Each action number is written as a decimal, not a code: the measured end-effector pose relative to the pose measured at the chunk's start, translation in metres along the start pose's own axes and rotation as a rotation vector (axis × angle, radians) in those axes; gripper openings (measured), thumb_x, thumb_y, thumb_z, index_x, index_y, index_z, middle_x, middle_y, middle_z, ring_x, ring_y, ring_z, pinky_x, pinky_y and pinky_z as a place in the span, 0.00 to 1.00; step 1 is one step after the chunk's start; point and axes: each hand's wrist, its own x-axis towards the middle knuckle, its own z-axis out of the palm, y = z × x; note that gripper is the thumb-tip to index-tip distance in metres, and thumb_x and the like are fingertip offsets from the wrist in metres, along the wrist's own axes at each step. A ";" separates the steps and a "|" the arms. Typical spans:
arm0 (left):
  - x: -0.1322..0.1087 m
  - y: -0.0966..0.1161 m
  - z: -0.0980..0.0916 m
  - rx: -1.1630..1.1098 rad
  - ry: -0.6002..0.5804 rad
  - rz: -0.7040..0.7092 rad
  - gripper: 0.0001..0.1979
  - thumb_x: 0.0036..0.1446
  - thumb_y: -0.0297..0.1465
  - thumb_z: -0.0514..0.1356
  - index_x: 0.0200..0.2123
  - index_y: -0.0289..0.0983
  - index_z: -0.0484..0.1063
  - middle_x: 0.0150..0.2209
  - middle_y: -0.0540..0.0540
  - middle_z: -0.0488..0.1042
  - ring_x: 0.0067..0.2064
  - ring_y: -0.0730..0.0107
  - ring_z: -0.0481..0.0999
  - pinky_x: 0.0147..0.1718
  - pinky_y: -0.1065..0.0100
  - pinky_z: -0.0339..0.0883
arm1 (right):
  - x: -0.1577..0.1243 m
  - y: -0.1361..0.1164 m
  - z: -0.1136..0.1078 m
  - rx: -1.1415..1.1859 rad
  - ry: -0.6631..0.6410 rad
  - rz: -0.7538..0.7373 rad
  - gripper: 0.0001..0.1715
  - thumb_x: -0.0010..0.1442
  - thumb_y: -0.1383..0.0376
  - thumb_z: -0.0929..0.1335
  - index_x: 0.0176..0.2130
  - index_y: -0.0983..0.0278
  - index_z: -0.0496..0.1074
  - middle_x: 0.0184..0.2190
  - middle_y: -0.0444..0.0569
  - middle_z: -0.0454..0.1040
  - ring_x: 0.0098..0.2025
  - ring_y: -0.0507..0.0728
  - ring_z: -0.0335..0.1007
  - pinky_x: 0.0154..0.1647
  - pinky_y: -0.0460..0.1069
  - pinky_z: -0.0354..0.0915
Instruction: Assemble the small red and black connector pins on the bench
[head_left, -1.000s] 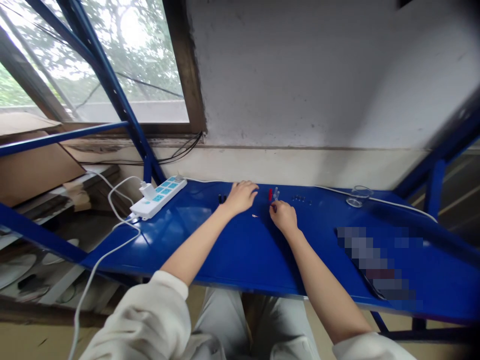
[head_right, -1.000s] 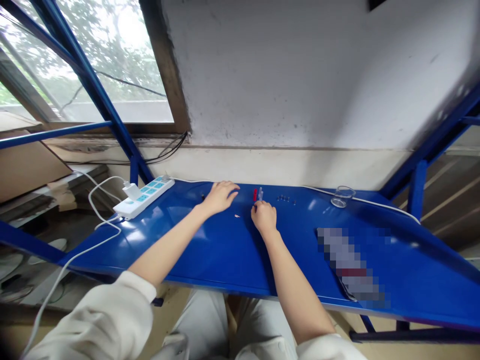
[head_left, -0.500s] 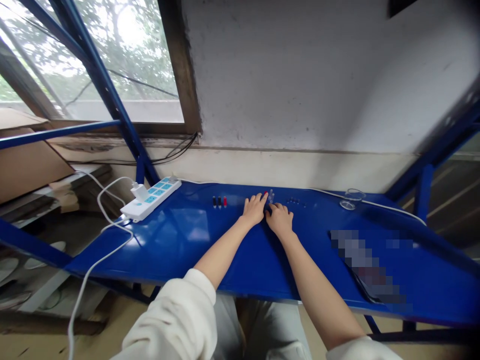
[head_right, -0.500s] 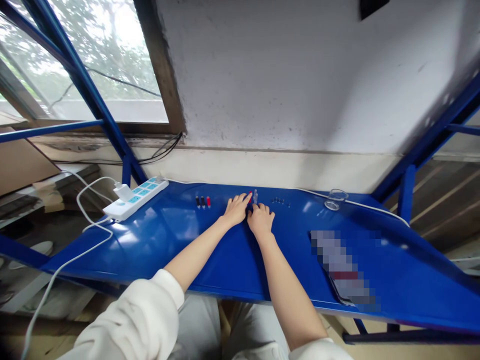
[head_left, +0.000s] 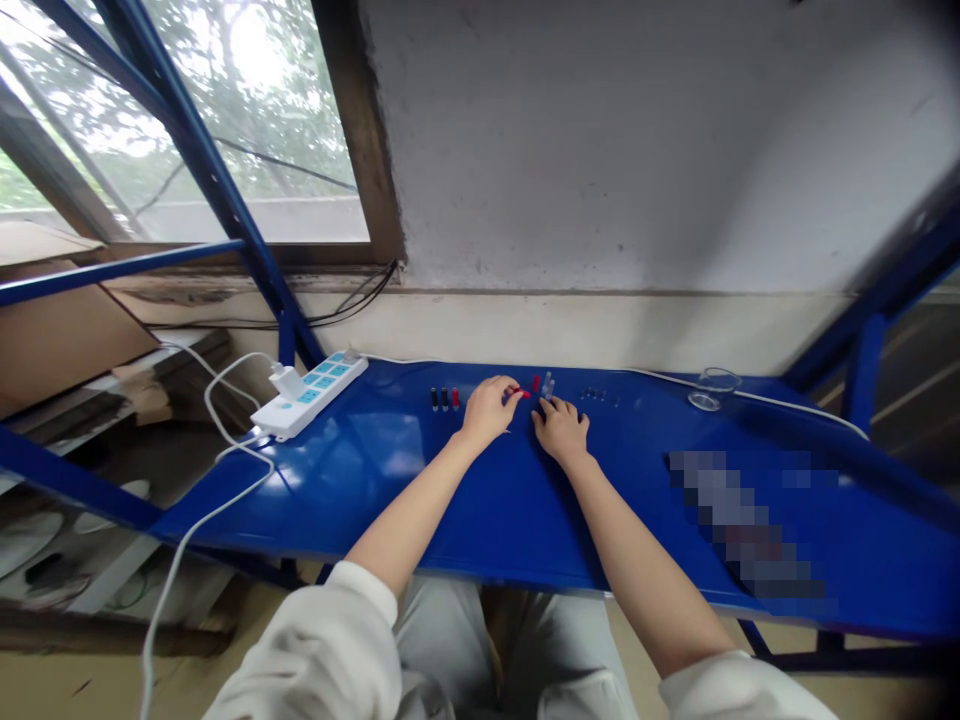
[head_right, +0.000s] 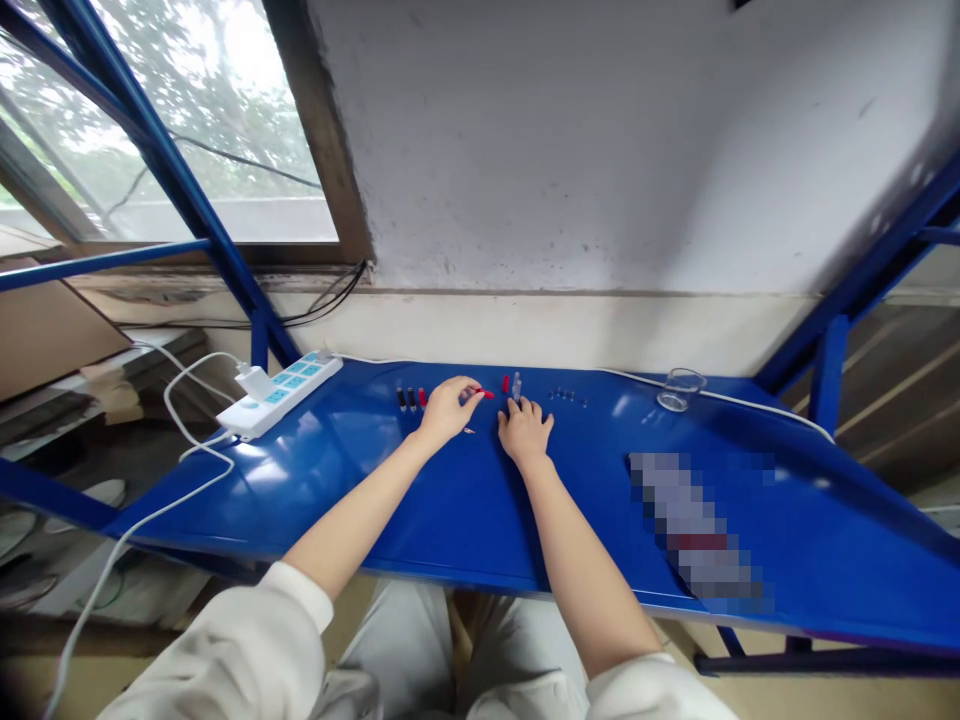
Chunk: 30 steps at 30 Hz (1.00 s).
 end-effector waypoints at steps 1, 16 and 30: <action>-0.005 -0.002 -0.003 -0.041 0.033 -0.015 0.07 0.55 0.31 0.53 0.35 0.37 0.69 0.33 0.47 0.72 0.35 0.71 0.70 0.38 0.67 0.64 | 0.001 0.000 0.001 0.007 -0.001 0.005 0.25 0.60 0.57 0.55 0.54 0.60 0.61 0.56 0.55 0.58 0.57 0.62 0.48 0.53 0.66 0.44; -0.038 -0.012 0.003 -0.239 0.175 -0.163 0.08 0.53 0.33 0.54 0.33 0.36 0.69 0.30 0.47 0.73 0.31 0.74 0.71 0.33 0.70 0.66 | 0.004 0.002 0.001 0.011 -0.063 0.025 0.27 0.61 0.56 0.52 0.57 0.60 0.57 0.58 0.51 0.54 0.59 0.61 0.44 0.56 0.66 0.40; -0.036 -0.019 0.006 -0.384 0.303 -0.209 0.07 0.51 0.33 0.56 0.31 0.35 0.69 0.28 0.47 0.72 0.28 0.75 0.70 0.30 0.72 0.65 | -0.008 -0.017 -0.018 0.518 0.342 -0.278 0.13 0.59 0.62 0.56 0.36 0.65 0.64 0.32 0.53 0.69 0.35 0.57 0.64 0.37 0.50 0.59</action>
